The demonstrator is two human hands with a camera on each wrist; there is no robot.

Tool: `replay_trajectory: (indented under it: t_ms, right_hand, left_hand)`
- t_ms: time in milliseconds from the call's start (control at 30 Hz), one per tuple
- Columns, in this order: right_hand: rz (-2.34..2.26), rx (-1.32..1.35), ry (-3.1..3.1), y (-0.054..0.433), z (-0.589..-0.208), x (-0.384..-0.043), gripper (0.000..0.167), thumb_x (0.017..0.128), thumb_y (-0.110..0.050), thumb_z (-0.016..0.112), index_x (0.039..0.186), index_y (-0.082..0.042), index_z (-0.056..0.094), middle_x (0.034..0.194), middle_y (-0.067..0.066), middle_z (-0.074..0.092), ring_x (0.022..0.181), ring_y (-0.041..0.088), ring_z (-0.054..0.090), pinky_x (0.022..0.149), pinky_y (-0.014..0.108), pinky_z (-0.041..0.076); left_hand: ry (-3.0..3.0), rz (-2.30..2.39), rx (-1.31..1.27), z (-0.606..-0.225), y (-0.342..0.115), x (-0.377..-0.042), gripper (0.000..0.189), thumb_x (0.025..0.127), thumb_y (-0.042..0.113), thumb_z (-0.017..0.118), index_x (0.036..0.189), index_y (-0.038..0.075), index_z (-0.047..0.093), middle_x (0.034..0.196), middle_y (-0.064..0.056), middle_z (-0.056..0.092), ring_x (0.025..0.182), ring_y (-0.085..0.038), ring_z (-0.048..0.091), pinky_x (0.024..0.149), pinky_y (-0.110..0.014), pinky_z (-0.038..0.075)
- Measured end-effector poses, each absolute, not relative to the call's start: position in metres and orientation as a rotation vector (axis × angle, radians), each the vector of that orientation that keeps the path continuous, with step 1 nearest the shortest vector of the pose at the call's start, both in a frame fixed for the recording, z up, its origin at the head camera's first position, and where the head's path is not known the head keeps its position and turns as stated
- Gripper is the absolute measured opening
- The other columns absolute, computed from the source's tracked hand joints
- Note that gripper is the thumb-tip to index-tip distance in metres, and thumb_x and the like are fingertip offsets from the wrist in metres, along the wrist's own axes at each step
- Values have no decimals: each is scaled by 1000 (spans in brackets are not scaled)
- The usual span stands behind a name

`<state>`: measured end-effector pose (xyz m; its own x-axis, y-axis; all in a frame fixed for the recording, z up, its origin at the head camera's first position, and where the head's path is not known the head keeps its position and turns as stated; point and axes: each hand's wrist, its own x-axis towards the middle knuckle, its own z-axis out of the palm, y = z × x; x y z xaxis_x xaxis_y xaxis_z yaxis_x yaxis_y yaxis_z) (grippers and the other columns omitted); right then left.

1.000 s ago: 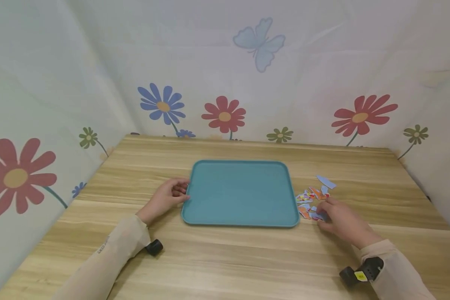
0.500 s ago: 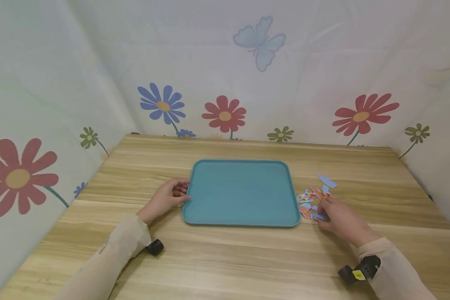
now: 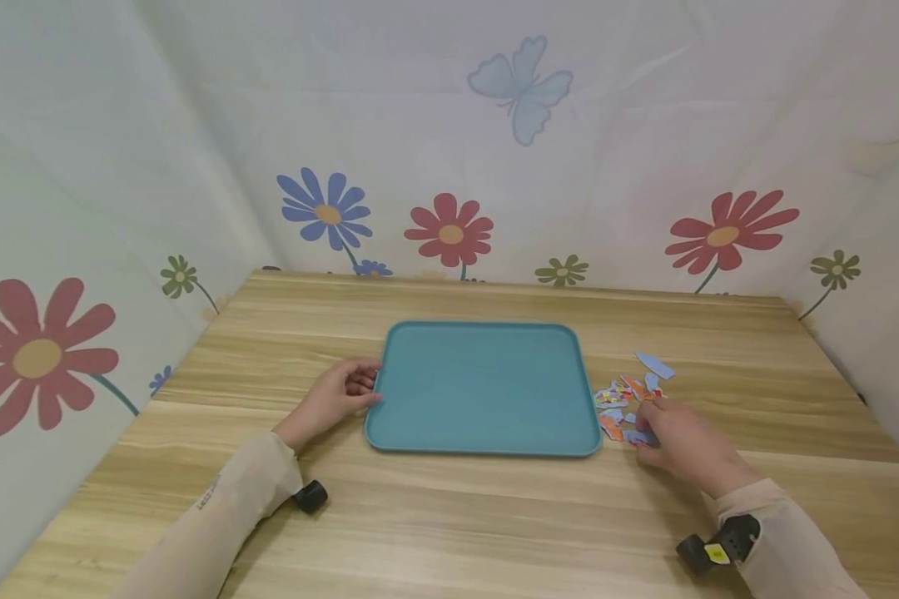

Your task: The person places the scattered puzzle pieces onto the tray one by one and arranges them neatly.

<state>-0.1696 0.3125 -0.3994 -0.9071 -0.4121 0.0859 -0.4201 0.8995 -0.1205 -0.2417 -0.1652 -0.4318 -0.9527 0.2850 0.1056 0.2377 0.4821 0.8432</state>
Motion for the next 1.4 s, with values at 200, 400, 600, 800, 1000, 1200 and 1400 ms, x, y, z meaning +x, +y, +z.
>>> replay_trajectory:
  t_ms: [200, 400, 600, 800, 1000, 1200, 1400]
  right_hand:
    - [177, 633, -3019, 312, -399, -167, 22, 73, -21, 78, 78, -13, 58, 76, -4, 54, 67, 8, 47, 57, 28, 42]
    - [184, 572, -3054, 316, -397, -168, 23, 72, -21, 77, 81, -9, 60, 75, -1, 54, 65, 10, 46, 55, 28, 40]
    - [199, 538, -3077, 317, -385, -172, 22, 74, -21, 76, 82, -8, 59, 74, -2, 53, 62, 10, 44, 52, 24, 36]
    - [227, 572, -3082, 312, -368, -182, 24, 75, -19, 77, 84, -4, 60, 73, 0, 54, 62, 10, 45, 53, 24, 38]
    - [246, 585, -3062, 303, -350, -191, 28, 75, -23, 79, 85, -4, 60, 75, 2, 54, 65, 11, 47, 53, 24, 41]
    - [251, 589, -3064, 289, -337, -202, 29, 75, -23, 79, 89, -4, 61, 77, 2, 55, 68, 14, 48, 58, 26, 44]
    - [296, 600, -3033, 276, -330, -212, 24, 78, -21, 76, 89, -4, 62, 78, 3, 58, 68, 14, 51, 59, 27, 46]
  left_hand:
    - [2668, 1490, 485, -433, -166, -241, 50, 83, 2, 73, 127, -11, 53, 109, -24, 57, 96, -30, 61, 81, -32, 57]
    - [2672, 1475, 479, -435, -166, -241, 49, 83, 3, 73, 126, -8, 55, 109, -21, 57, 95, -25, 61, 80, -24, 56]
    - [2667, 1488, 488, -435, -166, -242, 49, 82, 2, 73, 126, -7, 55, 108, -19, 58, 93, -22, 61, 79, -20, 55]
    - [2676, 1489, 520, -435, -167, -243, 48, 82, 3, 73, 125, -7, 55, 107, -19, 58, 92, -22, 61, 78, -21, 55]
    - [2668, 1489, 503, -437, -167, -244, 49, 82, 3, 74, 126, -6, 55, 108, -19, 58, 93, -22, 61, 80, -21, 55]
    - [2678, 1479, 516, -438, -168, -243, 48, 83, 5, 73, 127, -6, 55, 109, -20, 58, 94, -23, 61, 81, -23, 55]
    - [2667, 1493, 528, -437, -167, -243, 49, 83, 4, 73, 127, -6, 55, 109, -20, 57, 95, -24, 60, 81, -23, 55]
